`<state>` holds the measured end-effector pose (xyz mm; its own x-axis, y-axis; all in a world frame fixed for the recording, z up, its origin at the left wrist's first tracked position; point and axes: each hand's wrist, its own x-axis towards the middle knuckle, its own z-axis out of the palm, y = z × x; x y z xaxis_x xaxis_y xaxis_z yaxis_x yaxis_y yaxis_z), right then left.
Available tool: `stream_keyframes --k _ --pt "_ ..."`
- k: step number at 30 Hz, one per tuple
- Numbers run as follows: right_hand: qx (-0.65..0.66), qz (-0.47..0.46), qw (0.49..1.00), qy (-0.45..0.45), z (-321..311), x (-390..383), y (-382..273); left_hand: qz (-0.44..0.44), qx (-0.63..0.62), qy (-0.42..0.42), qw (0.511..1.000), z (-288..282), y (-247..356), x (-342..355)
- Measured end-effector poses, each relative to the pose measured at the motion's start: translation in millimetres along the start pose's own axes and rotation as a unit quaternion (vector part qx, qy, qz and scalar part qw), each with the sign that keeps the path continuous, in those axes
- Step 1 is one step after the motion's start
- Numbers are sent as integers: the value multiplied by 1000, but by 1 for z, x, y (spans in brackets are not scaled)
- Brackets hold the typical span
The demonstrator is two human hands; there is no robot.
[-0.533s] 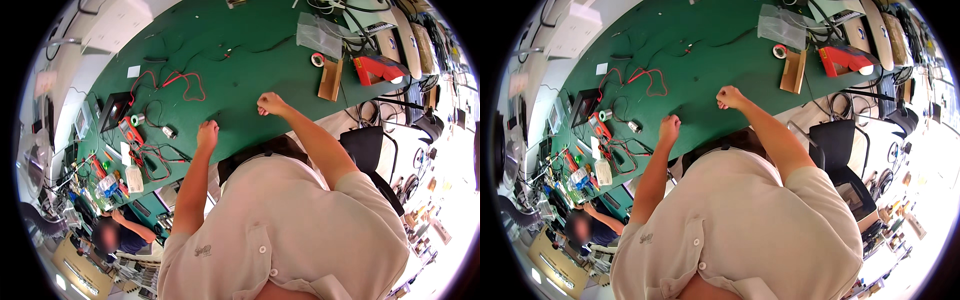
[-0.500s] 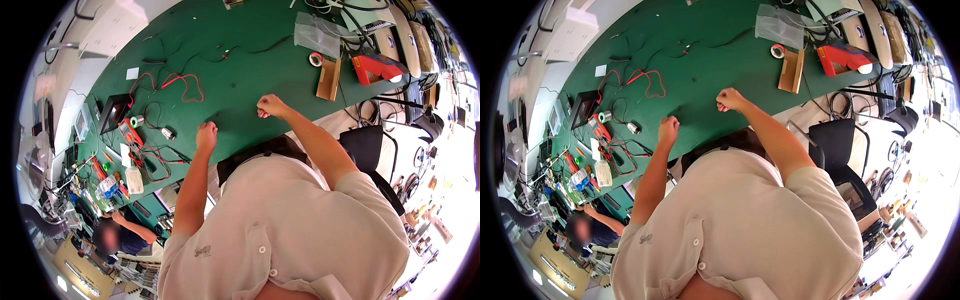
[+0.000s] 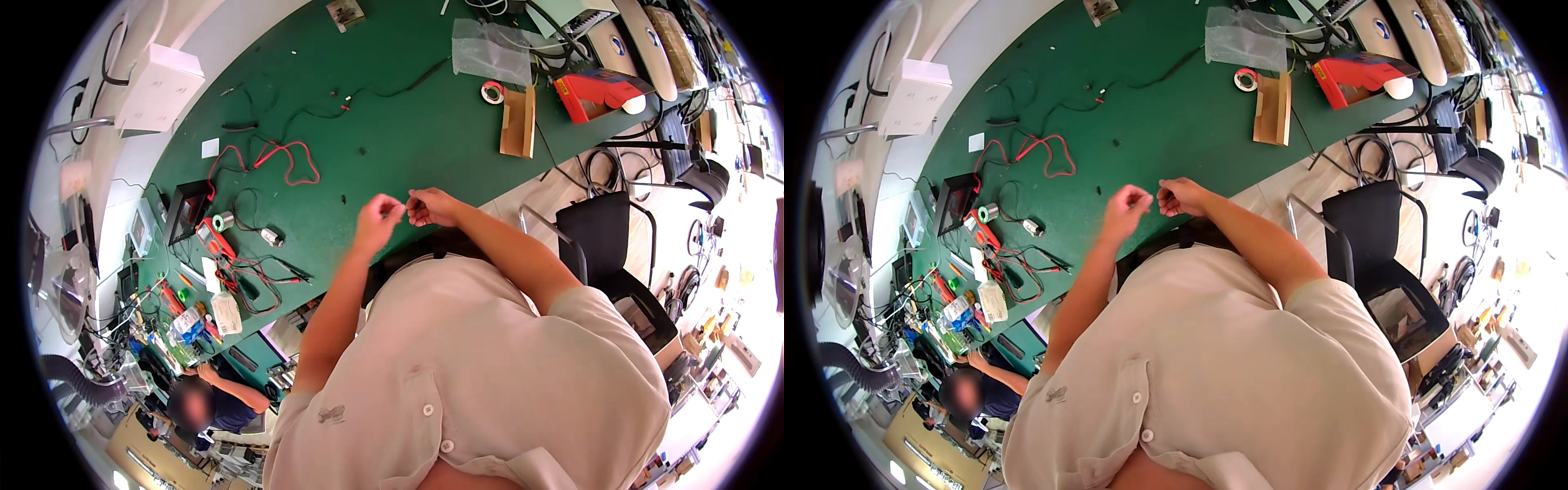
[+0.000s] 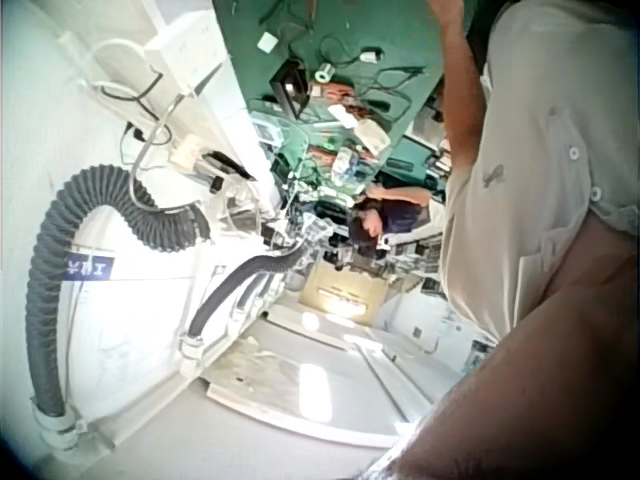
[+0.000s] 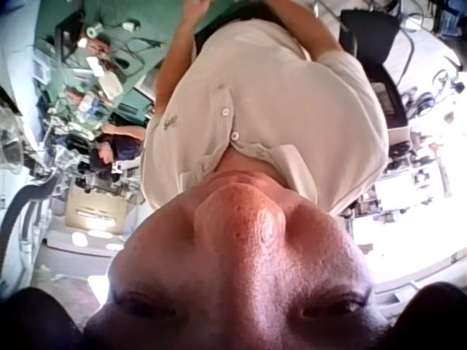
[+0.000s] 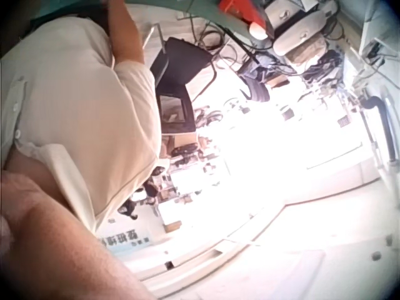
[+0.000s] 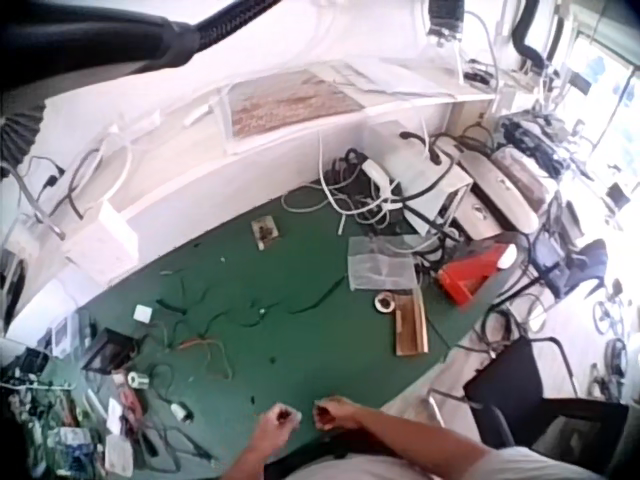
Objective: The person uses a multimeter to measure points on a red wire harness, moves the harness across the workbench, and connects the leads to a power supply.
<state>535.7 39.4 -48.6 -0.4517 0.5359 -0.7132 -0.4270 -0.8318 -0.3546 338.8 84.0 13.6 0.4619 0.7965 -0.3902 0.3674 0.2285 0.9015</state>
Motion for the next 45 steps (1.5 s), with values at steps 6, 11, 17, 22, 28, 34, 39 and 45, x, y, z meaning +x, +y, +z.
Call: stream_keyframes --k 6,11,17,22,28,34,39,45 --pt "70 -50 995 -48 13 2 7 27 131 -8 991 34 20 12" --pt "124 -25 992 -6 34 -9 9 128 269 63 953 33 -2 12" --pt "110 -32 993 -21 37 0 15 152 252 75 953 25 -14 7" --pt "49 -52 997 -21 39 8 16 84 232 82 966 14 -27 4" --pt "41 -50 998 -19 52 12 22 -63 60 -47 995 -8 -43 -3" --pt "49 -84 995 19 45 5 11 -157 -146 -45 976 -11 -6 -28" --pt "76 -164 983 42 42 -16 12 -161 -122 -88 975 -27 -15 -30" --pt "132 -129 974 134 34 -78 11 -184 -97 -120 971 -47 -33 -54"
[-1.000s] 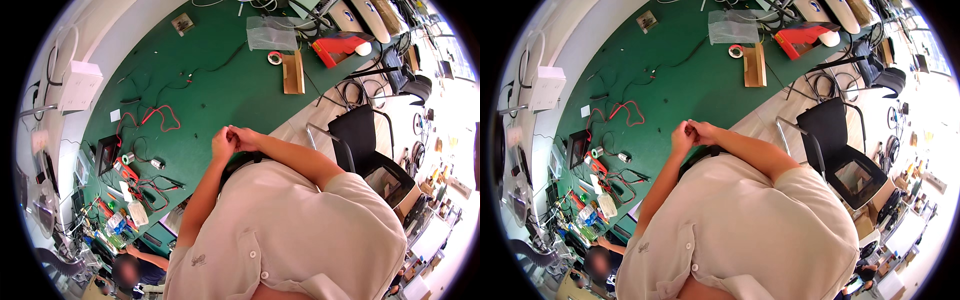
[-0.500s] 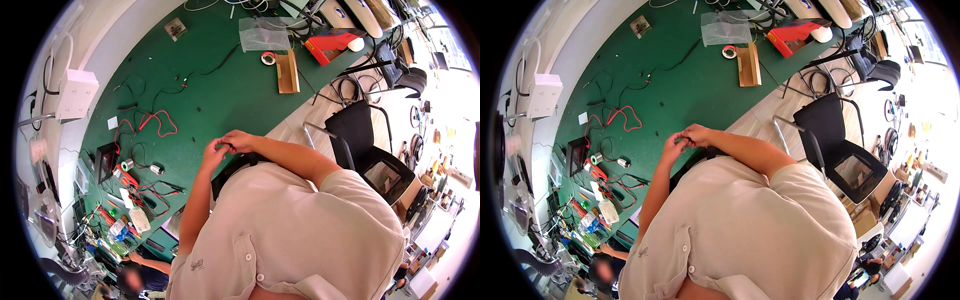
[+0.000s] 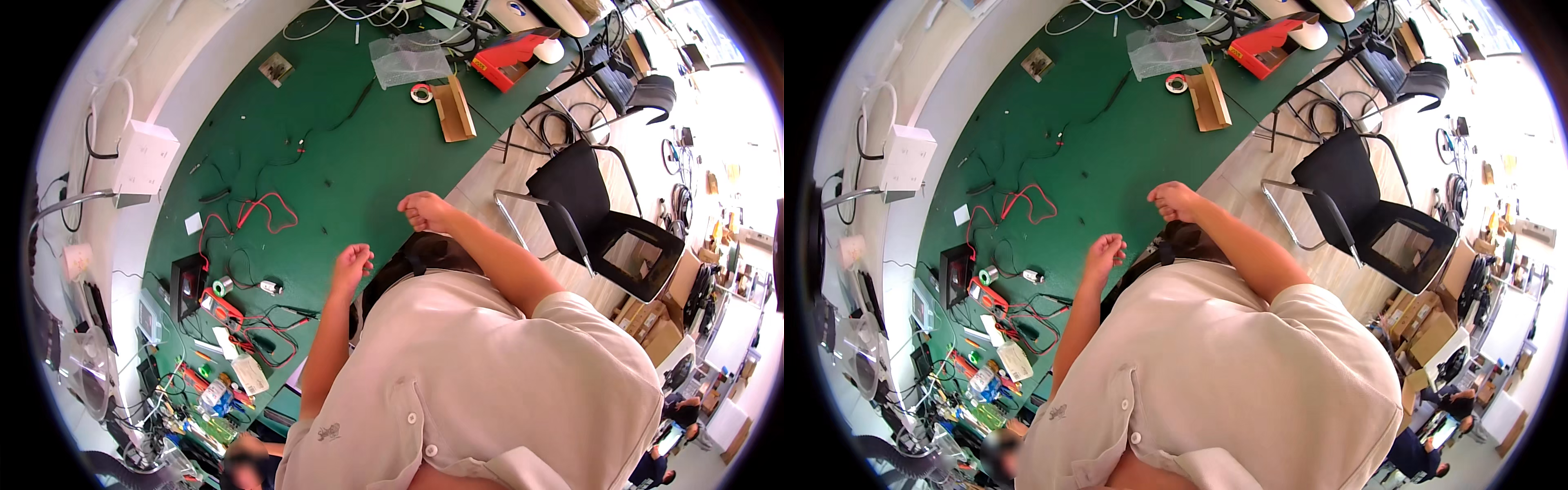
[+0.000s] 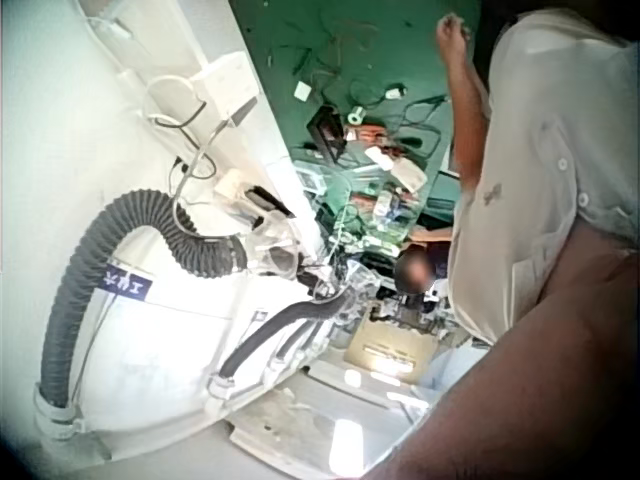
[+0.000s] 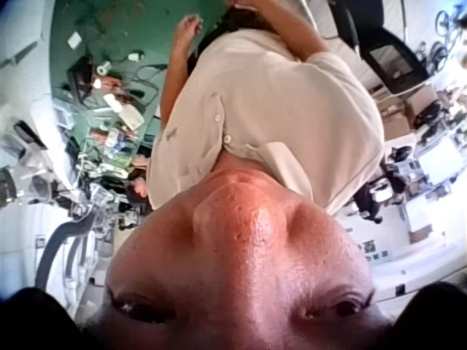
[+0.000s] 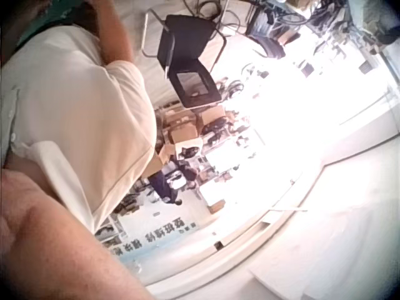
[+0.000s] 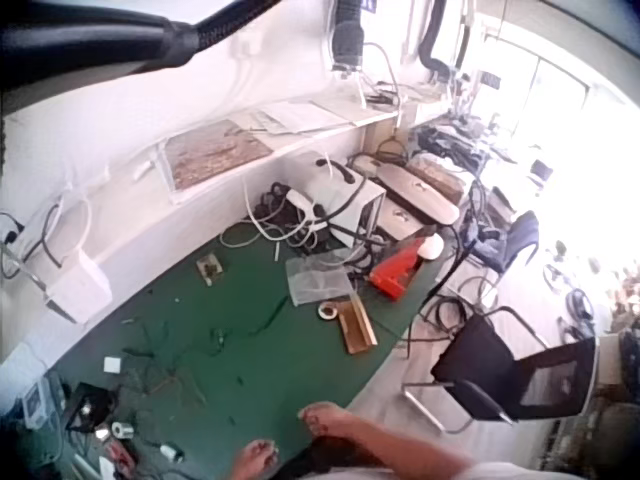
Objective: The person uses a multimeter to measure points on a red wire harness, moves the harness across the workbench, and connects the leads to a power supply.
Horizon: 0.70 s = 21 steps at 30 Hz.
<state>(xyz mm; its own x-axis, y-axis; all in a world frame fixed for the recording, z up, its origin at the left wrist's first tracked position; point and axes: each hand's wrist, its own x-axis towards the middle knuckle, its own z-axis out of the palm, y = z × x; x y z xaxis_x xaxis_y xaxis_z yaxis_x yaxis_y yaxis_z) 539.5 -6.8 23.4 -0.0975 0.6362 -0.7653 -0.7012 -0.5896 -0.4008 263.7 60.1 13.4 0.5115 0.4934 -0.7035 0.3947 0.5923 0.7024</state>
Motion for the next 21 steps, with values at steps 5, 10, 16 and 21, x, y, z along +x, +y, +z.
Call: stream_keyframes --k 5,10,16,21 --pt "92 -107 984 109 -36 -26 -20 -32 -7 20 999 -4 -29 -12" --pt "183 -194 953 146 -86 -38 -62 -74 4 38 997 16 -27 -15" --pt "101 -332 916 204 -153 -48 -136 -41 49 39 997 64 6 38" --pt "-3 -246 924 293 -243 -40 -210 -16 91 37 995 128 60 77"
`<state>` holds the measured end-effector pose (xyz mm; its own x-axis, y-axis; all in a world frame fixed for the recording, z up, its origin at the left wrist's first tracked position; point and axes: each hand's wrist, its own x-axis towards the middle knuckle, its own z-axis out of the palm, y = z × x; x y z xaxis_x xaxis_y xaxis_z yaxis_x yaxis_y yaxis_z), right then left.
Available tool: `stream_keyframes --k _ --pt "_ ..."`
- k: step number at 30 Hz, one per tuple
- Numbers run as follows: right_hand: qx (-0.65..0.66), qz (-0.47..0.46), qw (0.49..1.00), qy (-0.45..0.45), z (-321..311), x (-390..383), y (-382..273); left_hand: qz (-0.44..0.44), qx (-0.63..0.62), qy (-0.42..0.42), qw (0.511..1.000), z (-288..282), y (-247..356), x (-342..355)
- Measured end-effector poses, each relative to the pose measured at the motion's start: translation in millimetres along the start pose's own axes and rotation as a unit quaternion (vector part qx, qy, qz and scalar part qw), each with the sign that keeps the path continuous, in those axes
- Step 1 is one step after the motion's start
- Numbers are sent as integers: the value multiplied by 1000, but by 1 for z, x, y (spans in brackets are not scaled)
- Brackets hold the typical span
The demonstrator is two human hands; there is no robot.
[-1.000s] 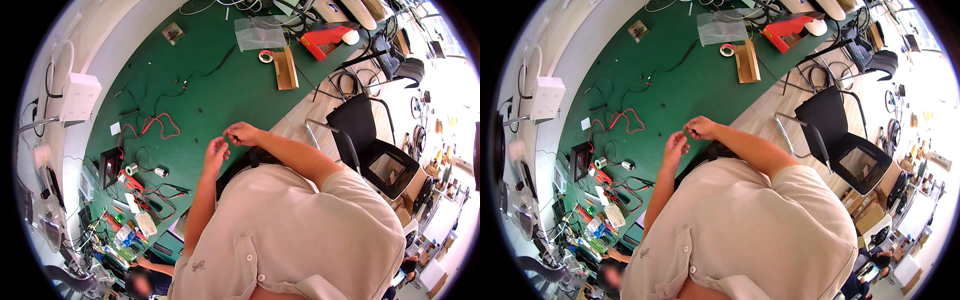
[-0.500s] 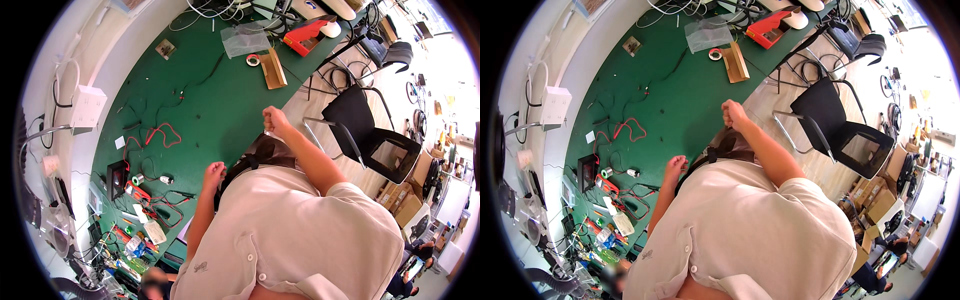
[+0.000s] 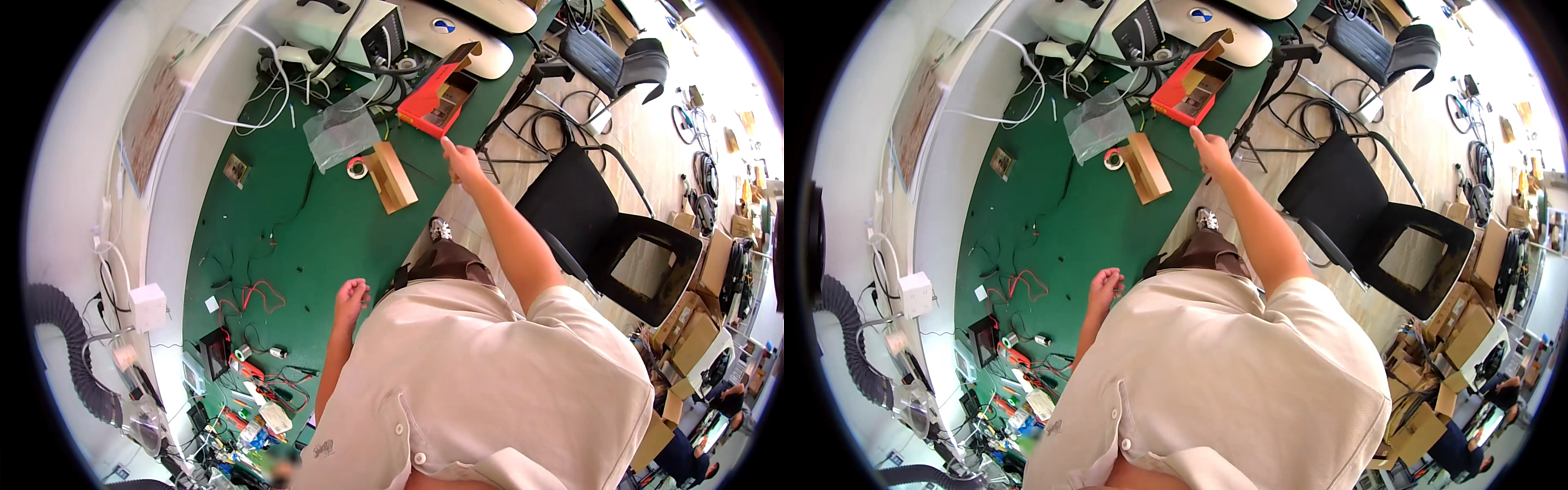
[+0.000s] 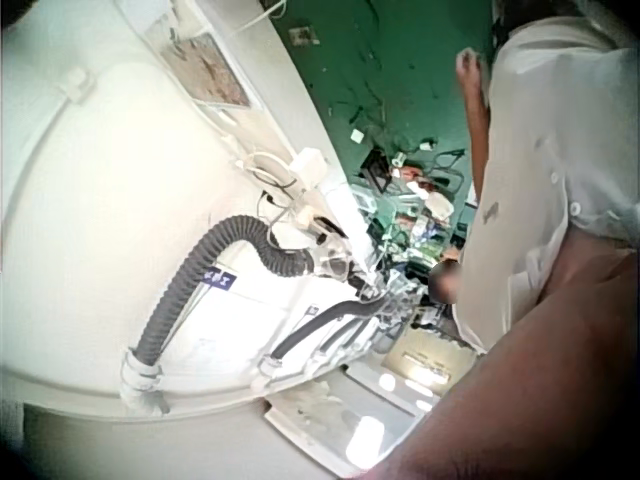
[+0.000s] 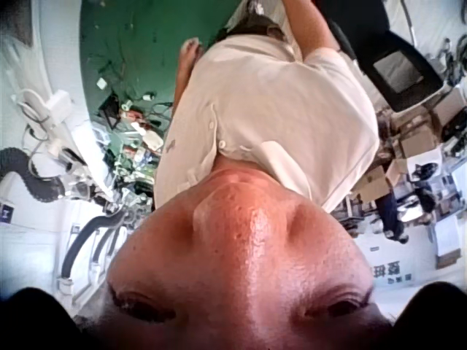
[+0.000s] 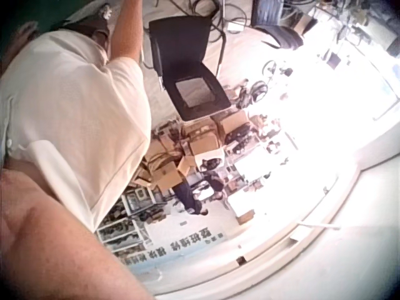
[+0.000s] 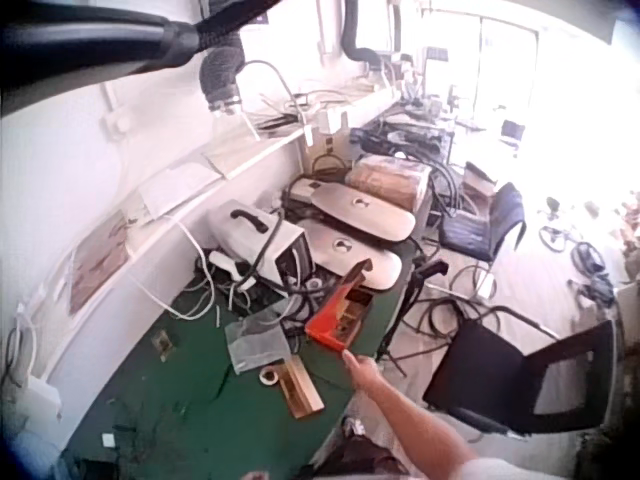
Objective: The person uses a multimeter to measure points on a red wire harness, moves the harness across the workbench, and connects the leads to a power supply.
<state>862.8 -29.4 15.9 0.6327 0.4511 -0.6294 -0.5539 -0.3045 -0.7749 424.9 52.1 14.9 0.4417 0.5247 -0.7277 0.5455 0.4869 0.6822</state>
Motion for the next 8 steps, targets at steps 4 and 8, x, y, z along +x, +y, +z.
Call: stream_keyframes --k 4,8 --pt "-153 18 986 71 -29 77 -34 39 39 23 998 32 40 -4" --pt "-124 103 986 42 -36 129 -53 1 13 58 998 43 27 -16"
